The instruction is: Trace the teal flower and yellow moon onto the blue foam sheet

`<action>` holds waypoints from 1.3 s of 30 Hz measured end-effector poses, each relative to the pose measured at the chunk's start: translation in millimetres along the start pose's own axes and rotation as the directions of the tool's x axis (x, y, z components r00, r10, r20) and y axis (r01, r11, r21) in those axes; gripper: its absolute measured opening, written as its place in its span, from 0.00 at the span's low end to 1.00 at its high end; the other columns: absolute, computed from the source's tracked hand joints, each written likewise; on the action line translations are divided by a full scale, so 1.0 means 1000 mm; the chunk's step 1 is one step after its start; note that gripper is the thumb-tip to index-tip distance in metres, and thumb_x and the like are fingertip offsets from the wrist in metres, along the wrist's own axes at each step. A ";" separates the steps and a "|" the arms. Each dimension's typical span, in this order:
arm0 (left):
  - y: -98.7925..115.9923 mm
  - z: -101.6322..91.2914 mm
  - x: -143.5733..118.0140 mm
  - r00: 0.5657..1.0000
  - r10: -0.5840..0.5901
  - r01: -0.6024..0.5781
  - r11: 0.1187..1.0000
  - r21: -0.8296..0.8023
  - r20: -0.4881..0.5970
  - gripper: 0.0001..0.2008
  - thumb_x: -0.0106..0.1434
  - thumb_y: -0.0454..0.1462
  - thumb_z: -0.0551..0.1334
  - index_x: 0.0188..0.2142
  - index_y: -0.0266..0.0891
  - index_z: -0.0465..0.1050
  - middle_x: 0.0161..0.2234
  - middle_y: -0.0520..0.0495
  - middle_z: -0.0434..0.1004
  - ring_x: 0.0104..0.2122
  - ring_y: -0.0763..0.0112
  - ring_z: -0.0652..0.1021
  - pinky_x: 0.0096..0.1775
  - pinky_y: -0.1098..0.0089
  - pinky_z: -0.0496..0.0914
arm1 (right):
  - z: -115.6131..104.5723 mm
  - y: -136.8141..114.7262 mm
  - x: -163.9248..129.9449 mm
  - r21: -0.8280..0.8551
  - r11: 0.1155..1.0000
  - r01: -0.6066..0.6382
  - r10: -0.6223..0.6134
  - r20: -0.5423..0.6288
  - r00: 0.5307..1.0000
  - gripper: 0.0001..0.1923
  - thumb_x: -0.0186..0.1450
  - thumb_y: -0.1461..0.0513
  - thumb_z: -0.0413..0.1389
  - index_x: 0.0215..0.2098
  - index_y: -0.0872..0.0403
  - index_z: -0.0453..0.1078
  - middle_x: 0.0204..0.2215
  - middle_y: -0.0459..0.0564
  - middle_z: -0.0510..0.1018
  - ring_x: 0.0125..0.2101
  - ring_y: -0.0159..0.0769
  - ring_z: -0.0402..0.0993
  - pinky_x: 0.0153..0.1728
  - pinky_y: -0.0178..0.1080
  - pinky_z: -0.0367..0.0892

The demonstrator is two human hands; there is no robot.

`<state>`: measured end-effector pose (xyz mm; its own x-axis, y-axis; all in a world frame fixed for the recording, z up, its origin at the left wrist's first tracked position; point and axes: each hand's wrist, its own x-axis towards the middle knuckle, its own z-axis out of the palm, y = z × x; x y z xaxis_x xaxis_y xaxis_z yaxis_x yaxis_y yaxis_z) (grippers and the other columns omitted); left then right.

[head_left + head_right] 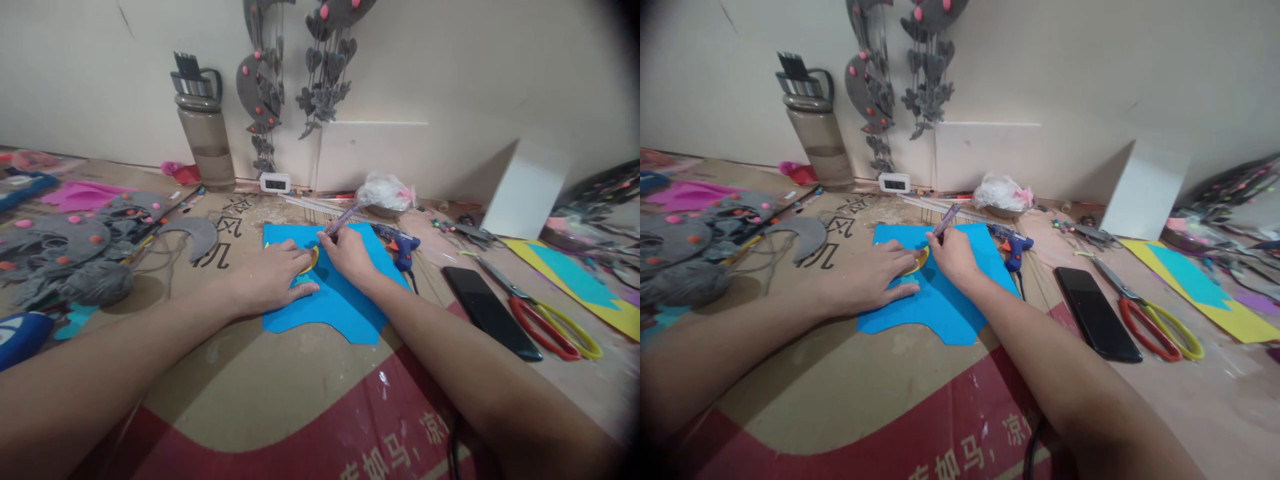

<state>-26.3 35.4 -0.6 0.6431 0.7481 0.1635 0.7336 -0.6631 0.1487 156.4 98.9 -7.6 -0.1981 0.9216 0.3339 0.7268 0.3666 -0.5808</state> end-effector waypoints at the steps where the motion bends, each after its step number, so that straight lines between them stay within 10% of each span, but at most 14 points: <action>1: 0.000 0.000 0.000 1.000 0.001 -0.001 1.000 -0.001 -0.002 0.21 0.68 0.53 0.54 0.46 0.40 0.71 0.48 0.41 0.74 0.50 0.53 0.69 0.50 0.55 0.65 | 0.000 0.000 0.000 0.000 1.000 0.001 -0.001 0.002 1.000 0.09 0.68 0.61 0.54 0.33 0.57 0.73 0.31 0.53 0.81 0.32 0.39 0.77 0.33 0.37 0.65; 39: 0.000 -0.001 0.000 0.999 0.032 -0.032 0.999 0.014 0.006 0.21 0.69 0.52 0.53 0.48 0.39 0.69 0.48 0.41 0.74 0.49 0.54 0.69 0.49 0.57 0.65 | -0.002 -0.001 -0.004 -0.030 0.999 0.026 -0.025 0.009 1.000 0.09 0.68 0.61 0.52 0.32 0.55 0.71 0.31 0.52 0.79 0.34 0.39 0.75 0.36 0.37 0.65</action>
<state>-26.6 35.5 -0.1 0.6674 0.7267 0.1626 0.7157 -0.6863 0.1297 157.8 94.7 -6.3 -0.2224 0.9131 0.3418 0.7407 0.3862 -0.5497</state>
